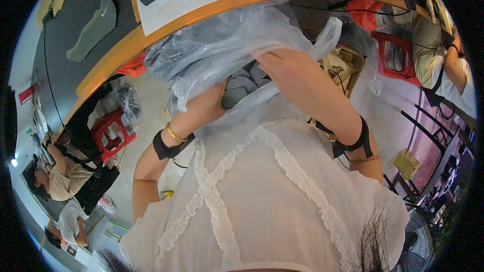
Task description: Organizing and inspecting shoe upper components in a factory setting.
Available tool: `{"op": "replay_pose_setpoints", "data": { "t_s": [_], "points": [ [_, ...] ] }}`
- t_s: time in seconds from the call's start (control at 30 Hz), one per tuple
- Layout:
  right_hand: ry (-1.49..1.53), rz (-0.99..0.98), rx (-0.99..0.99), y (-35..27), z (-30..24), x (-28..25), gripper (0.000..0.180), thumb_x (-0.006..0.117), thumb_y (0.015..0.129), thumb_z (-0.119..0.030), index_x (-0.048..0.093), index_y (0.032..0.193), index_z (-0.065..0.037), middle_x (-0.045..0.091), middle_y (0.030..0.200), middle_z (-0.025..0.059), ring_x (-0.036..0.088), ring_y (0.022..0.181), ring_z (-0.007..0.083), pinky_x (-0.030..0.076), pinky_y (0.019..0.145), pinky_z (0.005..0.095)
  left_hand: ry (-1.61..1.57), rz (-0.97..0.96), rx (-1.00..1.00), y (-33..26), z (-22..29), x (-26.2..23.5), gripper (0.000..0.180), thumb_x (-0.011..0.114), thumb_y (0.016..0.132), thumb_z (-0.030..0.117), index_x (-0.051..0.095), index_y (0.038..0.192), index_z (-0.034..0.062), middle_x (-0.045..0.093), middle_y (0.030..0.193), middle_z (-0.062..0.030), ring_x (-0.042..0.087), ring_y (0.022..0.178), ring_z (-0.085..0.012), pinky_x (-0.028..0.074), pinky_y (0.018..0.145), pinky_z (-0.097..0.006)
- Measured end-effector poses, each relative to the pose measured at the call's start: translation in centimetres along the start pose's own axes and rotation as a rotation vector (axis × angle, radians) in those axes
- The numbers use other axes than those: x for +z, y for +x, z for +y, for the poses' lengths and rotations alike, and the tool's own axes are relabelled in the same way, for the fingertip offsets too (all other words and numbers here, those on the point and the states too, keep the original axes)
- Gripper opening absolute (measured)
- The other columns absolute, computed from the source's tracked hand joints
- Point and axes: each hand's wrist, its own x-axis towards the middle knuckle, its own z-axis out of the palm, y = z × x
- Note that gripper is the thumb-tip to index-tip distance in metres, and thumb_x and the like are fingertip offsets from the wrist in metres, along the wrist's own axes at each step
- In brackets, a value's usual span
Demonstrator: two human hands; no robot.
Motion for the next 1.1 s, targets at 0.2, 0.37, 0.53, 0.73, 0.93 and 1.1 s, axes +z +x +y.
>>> {"op": "replay_pose_setpoints", "data": {
  "t_s": [0.2,0.37,0.53,0.73,0.93,1.1],
  "points": [
    [-0.047,0.113,0.022,-1.3,-1.4,-0.3,0.037,0.051,0.088,-0.001,0.057,0.125,-0.001,0.065,0.112,0.0179,0.065,0.096,0.0341,0.052,0.084,0.0367,-0.071,0.251,0.056,-3.4,-1.6,-0.7,0.062,0.081,0.065,0.019,0.06,0.122,0.0052,0.061,0.119,-0.0186,0.055,0.11,-0.0384,0.045,0.095,-0.042],
    [-0.06,0.145,-0.005,-3.4,-3.1,-1.4,0.036,0.055,0.084,-0.001,0.059,0.12,0.002,0.064,0.112,0.0144,0.064,0.096,0.0301,0.052,0.085,0.0358,0.012,0.46,0.215,-4.2,-0.3,-3.1,0.053,0.084,0.064,0.02,0.066,0.112,0.0057,0.066,0.113,-0.016,0.061,0.1,-0.0351,0.05,0.086,-0.039],
    [-0.252,0.037,-0.198,-3.2,-4.2,-3.0,0.028,0.061,0.079,-0.008,0.064,0.106,0.001,0.063,0.097,0.0067,0.059,0.094,0.0219,0.048,0.081,0.0329,-0.197,0.421,-0.046,-6.6,-2.1,-1.7,0.042,0.082,0.069,0.024,0.069,0.104,0.0055,0.069,0.102,-0.0149,0.065,0.095,-0.031,0.052,0.082,-0.037],
    [-0.176,-0.104,-0.436,-2.0,-4.3,-2.7,0.021,0.066,0.076,-0.018,0.067,0.091,-0.003,0.061,0.086,0.0017,0.054,0.091,0.0186,0.043,0.079,0.0308,-0.073,0.36,-0.41,-6.4,-1.6,-4.6,0.036,0.08,0.07,0.018,0.07,0.102,0.0041,0.073,0.094,-0.0109,0.069,0.086,-0.0266,0.052,0.079,-0.033],
    [-0.409,0.05,-0.366,-0.3,0.2,-0.5,0.018,0.064,0.078,-0.012,0.064,0.092,-0.002,0.065,0.09,0.0045,0.058,0.102,0.0217,0.046,0.084,0.0356,-0.383,0.407,-0.274,-6.6,-3.6,-5.3,0.056,0.083,0.069,0.036,0.065,0.109,0.0016,0.069,0.099,-0.0125,0.065,0.088,-0.0252,0.051,0.078,-0.035],
    [0.0,0.247,-0.055,0.6,-0.3,-0.7,0.027,0.059,0.082,0.001,0.063,0.108,-0.003,0.069,0.096,0.0095,0.065,0.098,0.0267,0.051,0.078,0.0352,0.003,0.331,0.355,-7.1,-2.0,-4.7,0.03,0.065,0.079,0.008,0.067,0.109,0.0075,0.065,0.097,-0.0104,0.061,0.094,-0.0288,0.049,0.085,-0.033]
  ]
}}
